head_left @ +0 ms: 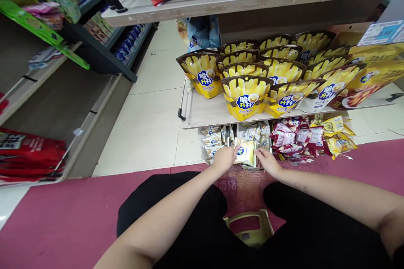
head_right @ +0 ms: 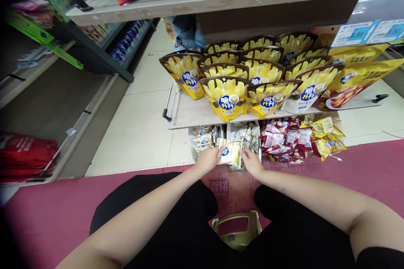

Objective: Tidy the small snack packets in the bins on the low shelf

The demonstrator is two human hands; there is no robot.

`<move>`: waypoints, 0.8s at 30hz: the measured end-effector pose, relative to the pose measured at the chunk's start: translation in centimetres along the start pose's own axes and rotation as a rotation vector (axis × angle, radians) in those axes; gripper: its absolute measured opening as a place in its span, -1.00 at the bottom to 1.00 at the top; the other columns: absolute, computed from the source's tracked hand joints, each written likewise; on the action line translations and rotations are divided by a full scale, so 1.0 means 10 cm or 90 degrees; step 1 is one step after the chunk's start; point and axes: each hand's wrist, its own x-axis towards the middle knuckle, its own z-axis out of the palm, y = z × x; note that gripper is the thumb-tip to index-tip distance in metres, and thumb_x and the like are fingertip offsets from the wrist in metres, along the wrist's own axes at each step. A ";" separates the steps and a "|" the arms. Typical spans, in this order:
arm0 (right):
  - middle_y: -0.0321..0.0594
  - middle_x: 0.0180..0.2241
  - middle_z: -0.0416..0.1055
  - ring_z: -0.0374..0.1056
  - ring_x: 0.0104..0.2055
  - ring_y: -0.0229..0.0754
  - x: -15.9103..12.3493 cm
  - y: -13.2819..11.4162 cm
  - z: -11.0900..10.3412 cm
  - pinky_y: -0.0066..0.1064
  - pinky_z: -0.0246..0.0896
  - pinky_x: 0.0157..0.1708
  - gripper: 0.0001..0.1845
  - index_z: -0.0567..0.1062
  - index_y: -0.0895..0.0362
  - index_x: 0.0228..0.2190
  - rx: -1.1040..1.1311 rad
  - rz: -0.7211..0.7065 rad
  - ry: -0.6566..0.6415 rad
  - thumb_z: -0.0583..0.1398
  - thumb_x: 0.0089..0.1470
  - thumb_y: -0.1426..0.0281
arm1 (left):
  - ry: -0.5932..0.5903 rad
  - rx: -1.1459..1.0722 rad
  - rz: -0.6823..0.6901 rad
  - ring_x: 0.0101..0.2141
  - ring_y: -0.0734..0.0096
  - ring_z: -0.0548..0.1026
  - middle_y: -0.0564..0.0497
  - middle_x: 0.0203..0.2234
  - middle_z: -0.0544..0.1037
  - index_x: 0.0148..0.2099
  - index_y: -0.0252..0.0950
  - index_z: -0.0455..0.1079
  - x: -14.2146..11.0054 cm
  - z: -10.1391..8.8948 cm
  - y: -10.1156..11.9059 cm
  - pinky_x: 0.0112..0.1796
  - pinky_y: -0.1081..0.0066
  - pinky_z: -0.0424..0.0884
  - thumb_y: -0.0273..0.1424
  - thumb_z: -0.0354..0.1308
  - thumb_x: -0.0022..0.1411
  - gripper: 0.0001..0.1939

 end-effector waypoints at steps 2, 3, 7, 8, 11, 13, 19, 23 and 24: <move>-0.37 -0.58 0.34 0.30 -0.61 -0.23 0.08 0.08 -0.02 -0.41 0.18 -0.58 -0.61 0.27 0.04 -0.40 0.040 0.029 0.011 0.11 0.19 -0.02 | 0.009 0.012 0.037 -0.11 0.07 0.60 -0.25 -0.20 0.63 -0.06 -0.33 0.52 -0.02 -0.01 0.00 -0.10 0.27 0.44 -0.07 -0.32 0.50 -0.37; -0.37 -0.57 0.36 0.31 -0.59 -0.24 0.10 0.12 -0.02 -0.42 0.19 -0.57 -0.63 0.26 0.05 -0.41 0.047 0.033 0.011 0.14 0.19 0.02 | 0.012 0.020 0.055 -0.13 0.08 0.61 -0.23 -0.22 0.63 -0.08 -0.32 0.52 -0.03 0.00 0.00 -0.11 0.28 0.44 -0.06 -0.32 0.50 -0.36; -0.35 -0.52 0.42 0.34 -0.56 -0.26 0.14 0.20 -0.04 -0.41 0.26 -0.52 -0.65 0.35 0.10 -0.45 0.043 0.038 -0.021 0.31 0.03 0.13 | 0.038 0.039 0.058 -0.16 0.08 0.61 -0.22 -0.20 0.62 0.09 -0.31 0.39 -0.06 0.01 0.00 -0.18 0.28 0.46 -0.11 -0.27 0.51 -0.48; -0.33 -0.51 0.44 0.35 -0.54 -0.26 0.15 0.21 -0.05 -0.42 0.27 -0.50 -0.65 0.39 0.12 -0.47 0.042 0.040 -0.035 0.36 -0.04 0.15 | 0.050 0.033 0.056 -0.14 0.10 0.61 -0.21 -0.15 0.61 0.15 -0.30 0.34 -0.06 0.00 0.00 -0.19 0.29 0.45 -0.16 -0.25 0.52 -0.54; -0.29 -0.51 0.50 0.39 -0.49 -0.24 0.17 0.22 -0.09 -0.42 0.29 -0.46 -0.61 0.51 0.16 -0.47 0.043 0.059 -0.098 0.46 -0.22 0.15 | 0.067 0.002 0.098 -0.08 0.20 0.59 -0.15 0.00 0.57 0.21 -0.21 0.24 -0.05 0.00 -0.02 -0.18 0.35 0.44 -0.30 -0.21 0.52 -0.64; -0.29 -0.50 0.52 0.40 -0.47 -0.22 0.18 0.23 -0.12 -0.39 0.31 -0.43 -0.53 0.56 0.17 -0.43 0.050 0.075 -0.132 0.49 -0.33 0.12 | 0.059 -0.017 0.150 -0.07 0.24 0.58 -0.08 0.01 0.58 0.24 -0.14 0.23 -0.05 0.00 -0.03 -0.14 0.38 0.42 -0.32 -0.18 0.51 -0.65; -0.24 -0.38 0.58 0.46 -0.31 -0.12 0.16 0.23 -0.12 -0.21 0.36 -0.13 -0.38 0.62 0.18 -0.40 0.057 0.057 -0.267 0.50 -0.48 0.02 | 0.063 -0.025 0.238 -0.11 0.28 0.59 0.00 -0.07 0.62 0.20 -0.12 0.28 -0.09 0.03 -0.05 -0.14 0.41 0.40 -0.29 -0.20 0.52 -0.65; -0.24 -0.42 0.57 0.43 -0.33 -0.09 0.08 0.19 -0.09 -0.18 0.33 -0.09 -0.40 0.63 0.18 -0.47 -0.004 0.014 -0.358 0.48 -0.42 -0.06 | 0.070 0.022 0.232 -0.17 0.24 0.61 -0.02 -0.17 0.64 0.13 -0.17 0.34 -0.10 0.00 -0.02 -0.20 0.40 0.40 -0.26 -0.22 0.53 -0.65; -0.24 -0.44 0.56 0.43 -0.34 -0.08 0.06 0.18 -0.09 -0.19 0.34 -0.11 -0.42 0.62 0.17 -0.49 -0.019 -0.017 -0.355 0.47 -0.39 -0.08 | 0.072 0.029 0.224 -0.18 0.23 0.61 -0.03 -0.18 0.65 0.11 -0.17 0.34 -0.10 0.00 -0.02 -0.21 0.39 0.40 -0.25 -0.22 0.53 -0.64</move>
